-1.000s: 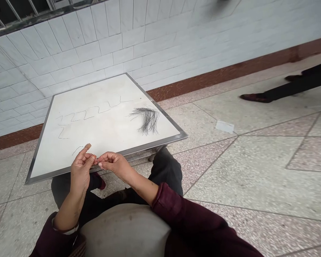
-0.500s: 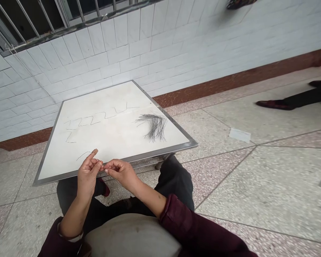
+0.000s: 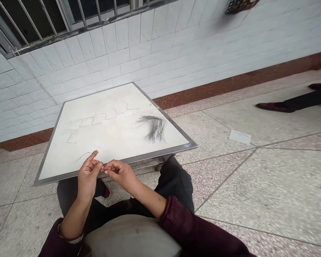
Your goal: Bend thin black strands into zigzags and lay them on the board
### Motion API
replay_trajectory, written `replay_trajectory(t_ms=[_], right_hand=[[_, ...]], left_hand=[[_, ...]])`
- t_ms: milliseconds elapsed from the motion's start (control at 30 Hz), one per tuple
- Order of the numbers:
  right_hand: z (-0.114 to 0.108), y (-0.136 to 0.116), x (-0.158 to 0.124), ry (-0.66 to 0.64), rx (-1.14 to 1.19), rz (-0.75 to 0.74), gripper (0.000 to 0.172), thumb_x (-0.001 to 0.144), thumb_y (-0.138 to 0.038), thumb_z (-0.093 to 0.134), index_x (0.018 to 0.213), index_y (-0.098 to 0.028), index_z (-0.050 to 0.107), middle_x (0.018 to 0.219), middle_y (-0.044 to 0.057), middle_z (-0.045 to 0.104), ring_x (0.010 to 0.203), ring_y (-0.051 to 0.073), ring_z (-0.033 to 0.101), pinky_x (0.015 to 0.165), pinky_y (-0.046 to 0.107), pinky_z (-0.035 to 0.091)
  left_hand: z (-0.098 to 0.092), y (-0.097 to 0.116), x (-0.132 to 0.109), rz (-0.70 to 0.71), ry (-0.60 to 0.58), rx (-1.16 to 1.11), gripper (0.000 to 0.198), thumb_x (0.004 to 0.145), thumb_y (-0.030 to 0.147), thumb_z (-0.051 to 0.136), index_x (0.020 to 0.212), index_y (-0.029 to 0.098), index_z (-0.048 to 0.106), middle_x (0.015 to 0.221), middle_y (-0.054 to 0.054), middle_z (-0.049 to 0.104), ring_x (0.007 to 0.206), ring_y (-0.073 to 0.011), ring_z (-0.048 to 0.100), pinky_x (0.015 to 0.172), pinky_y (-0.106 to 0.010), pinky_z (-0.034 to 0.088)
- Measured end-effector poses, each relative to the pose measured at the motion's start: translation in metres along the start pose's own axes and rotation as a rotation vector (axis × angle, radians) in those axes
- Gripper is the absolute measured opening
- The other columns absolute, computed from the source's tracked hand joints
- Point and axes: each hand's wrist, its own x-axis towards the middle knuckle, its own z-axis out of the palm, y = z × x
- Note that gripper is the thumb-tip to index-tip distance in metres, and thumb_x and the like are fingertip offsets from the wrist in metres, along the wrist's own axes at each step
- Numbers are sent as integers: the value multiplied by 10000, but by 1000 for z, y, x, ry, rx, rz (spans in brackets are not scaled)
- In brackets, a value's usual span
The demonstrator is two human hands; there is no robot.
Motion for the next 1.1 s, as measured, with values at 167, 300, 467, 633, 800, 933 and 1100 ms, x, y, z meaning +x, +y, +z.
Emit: replay_trajectory(t_ms=[167,300,467,633,800,933,1100], right_hand=[[1,1,-1,13,-18,2,200,757,-364,708,834,-192,643,835,28,674,755,149,615,705,282,487],[1,3,-2,33,-50,-18,177,771,-353,694,829,-191,657,840,39,688,761,160,625,707,289,493],[-2,2,-1,29,-133,-74,139,780,-330,686,812,-195,691,832,46,699,764,170,630,697,288,496],[-12,-6,2,-56,-325,-162,104,807,-285,660,832,-197,709,764,30,658,652,132,583,600,246,457],[-26,-21,7,-268,-507,-263,101,847,-233,617,880,-212,711,784,28,657,672,126,599,611,230,447],[-36,-36,11,-411,-577,-301,135,887,-231,583,940,-212,705,874,41,656,703,118,612,620,216,449],[-40,-44,17,-490,-645,-404,164,933,-253,544,949,-205,700,881,51,639,749,129,617,680,229,464]], left_hand=[[0,0,2,-5,25,25,534,801,322,689,1308,213,564,753,31,539,680,-100,554,732,-259,483],[-1,-1,2,-14,8,37,536,805,331,682,1315,218,558,767,24,547,685,-105,558,720,-261,493],[-4,-1,4,-26,-29,70,540,798,322,686,1314,220,565,752,21,562,677,-108,563,716,-258,491],[-8,1,7,-63,-87,152,527,794,306,684,1302,211,582,728,24,566,649,-102,547,687,-246,480],[-10,0,8,-71,-177,231,484,799,276,659,1277,226,610,706,23,561,647,-114,539,677,-260,484],[-8,0,7,-73,-217,269,470,790,254,652,1259,244,626,702,23,566,649,-120,541,667,-263,489],[0,3,7,-76,-153,246,474,781,260,659,1252,213,630,681,28,556,631,-109,527,653,-246,479]])
